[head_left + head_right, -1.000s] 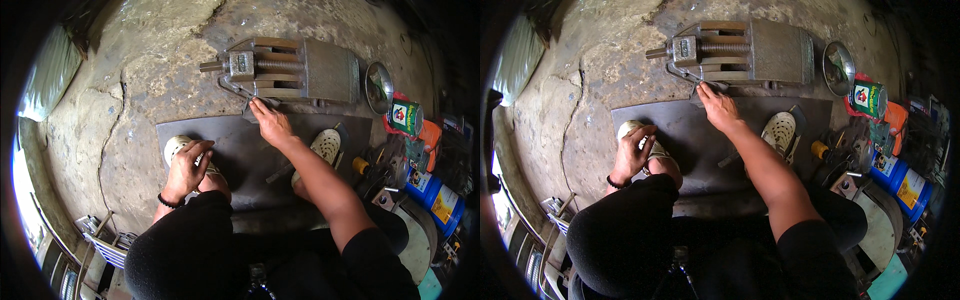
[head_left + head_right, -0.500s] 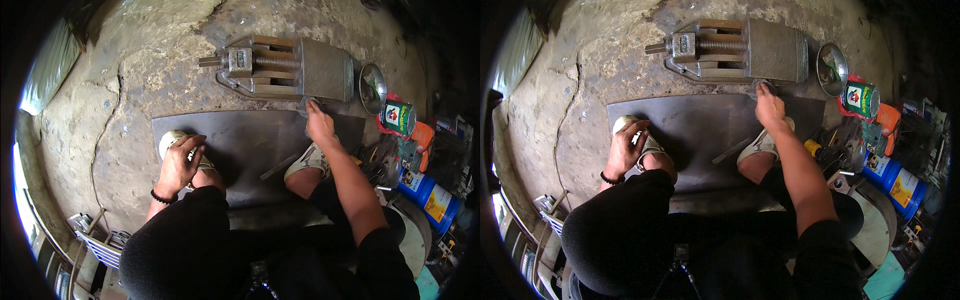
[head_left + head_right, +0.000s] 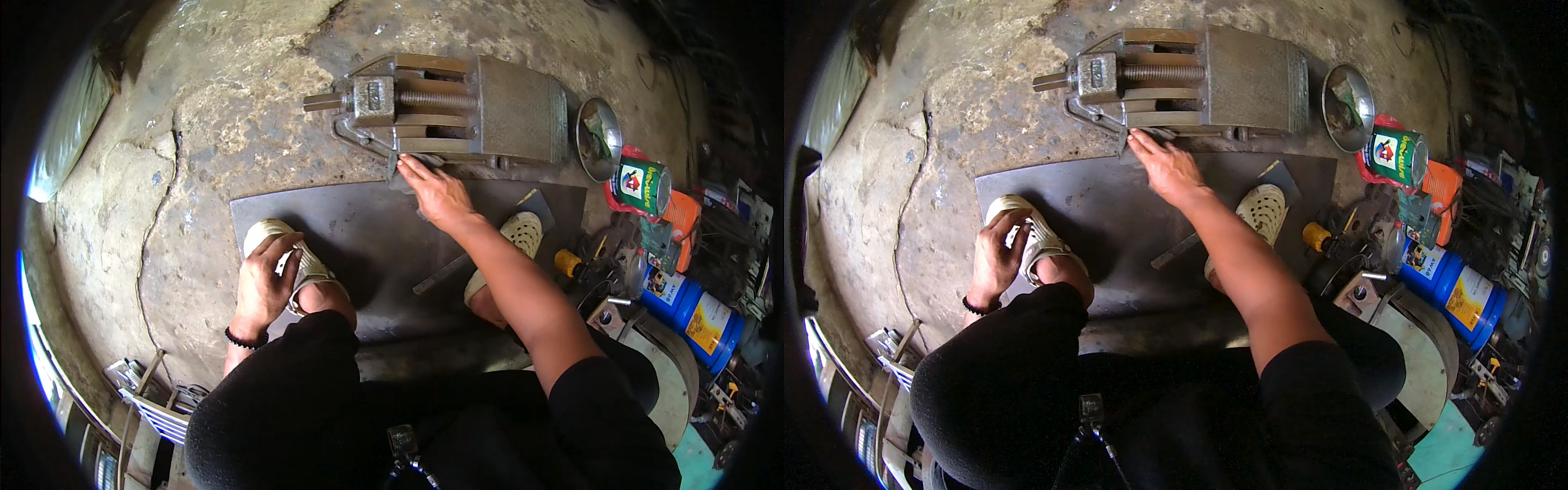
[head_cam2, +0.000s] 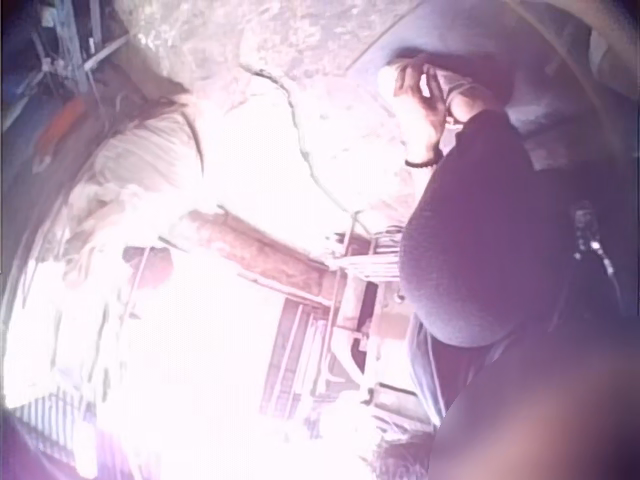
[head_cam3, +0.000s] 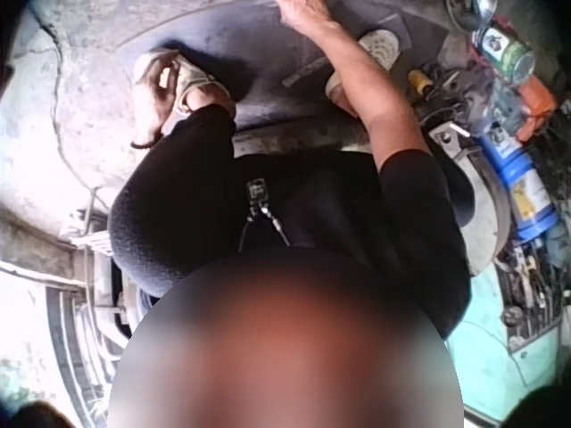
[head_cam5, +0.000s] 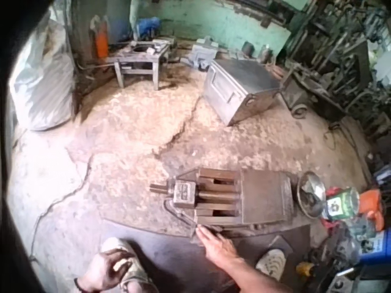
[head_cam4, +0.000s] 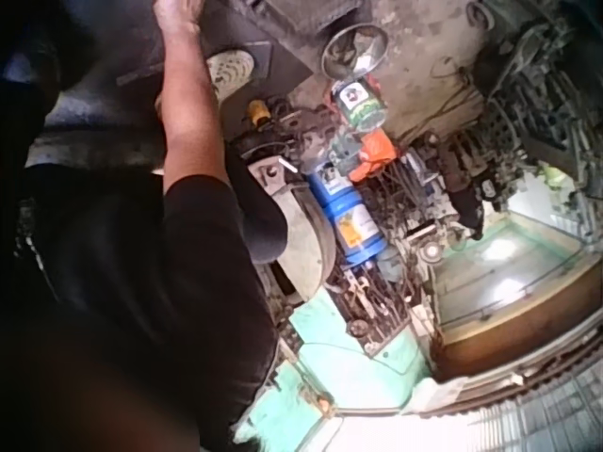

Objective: The person lubricates the screw and jaw surfaces of a bench vise using a yellow oil can, then wipes the area with a cloth. The person handles the vise, oil can, and cloth throughout the task.

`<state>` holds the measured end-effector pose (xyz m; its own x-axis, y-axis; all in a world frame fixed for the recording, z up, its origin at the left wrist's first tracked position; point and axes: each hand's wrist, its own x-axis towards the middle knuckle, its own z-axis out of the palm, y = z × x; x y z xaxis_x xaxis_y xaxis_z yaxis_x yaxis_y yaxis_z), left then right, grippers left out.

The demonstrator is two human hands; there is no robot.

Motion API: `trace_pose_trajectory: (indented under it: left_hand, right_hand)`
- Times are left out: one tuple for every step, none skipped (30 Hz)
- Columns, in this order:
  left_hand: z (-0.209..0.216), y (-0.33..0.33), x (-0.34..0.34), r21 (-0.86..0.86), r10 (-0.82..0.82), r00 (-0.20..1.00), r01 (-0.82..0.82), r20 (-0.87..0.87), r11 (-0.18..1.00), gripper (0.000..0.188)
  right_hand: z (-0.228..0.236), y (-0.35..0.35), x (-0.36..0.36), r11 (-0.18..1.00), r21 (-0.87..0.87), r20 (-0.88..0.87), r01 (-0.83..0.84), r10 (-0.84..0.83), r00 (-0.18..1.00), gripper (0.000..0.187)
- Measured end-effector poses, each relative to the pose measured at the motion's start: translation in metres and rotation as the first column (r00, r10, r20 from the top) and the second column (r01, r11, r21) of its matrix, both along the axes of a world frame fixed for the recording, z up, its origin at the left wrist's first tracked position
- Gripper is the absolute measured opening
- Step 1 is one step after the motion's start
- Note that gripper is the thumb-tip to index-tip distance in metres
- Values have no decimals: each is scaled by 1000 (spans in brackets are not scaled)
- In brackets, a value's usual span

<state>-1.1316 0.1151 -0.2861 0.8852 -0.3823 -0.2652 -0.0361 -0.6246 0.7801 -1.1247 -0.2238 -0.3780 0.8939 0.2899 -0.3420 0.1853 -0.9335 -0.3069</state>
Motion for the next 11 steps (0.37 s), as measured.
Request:
trace_pose_trajectory:
  left_hand:
    - [0,-2,2,-2,-1,1000,1,7,1000,24]
    - [1,-4,4,-2,-1,1000,1,14,1000,24]
    - [2,-6,5,1,-15,1000,15,23,1000,24]
    - [3,-9,7,6,-30,999,30,32,1000,24]
    - [4,-11,8,10,-43,998,43,50,999,24]
    - [4,-13,9,14,-52,997,52,51,999,25]
    - [4,-15,9,16,-63,996,62,58,998,25]
    - [5,-16,9,19,-69,995,68,67,998,25]
    - [5,-16,9,17,-63,996,62,67,998,25]
    - [4,-17,8,14,-58,996,57,66,998,26]
    - [4,-18,7,11,-56,996,55,64,998,26]
  right_hand:
    - [3,-12,-2,1000,-2,-13,20,-20,1000,64]
    - [5,-24,-3,999,-2,-25,38,-38,999,65]
    - [9,-37,-5,997,-33,-70,65,-68,995,66]
    - [11,-48,-6,995,-78,-40,63,-67,997,65]
    - [14,-60,-8,993,-93,-35,70,-74,997,65]
    - [18,-71,-10,989,-121,-62,83,-91,994,65]
    - [22,-80,-12,983,-162,-48,81,-90,995,65]
    - [24,-88,-12,976,-201,-45,83,-93,995,65]
    - [26,-96,-13,973,-200,-65,116,-131,989,66]
    - [27,-101,-13,972,-209,-66,109,-125,990,67]
    - [26,-106,-15,969,-222,-78,110,-130,988,68]
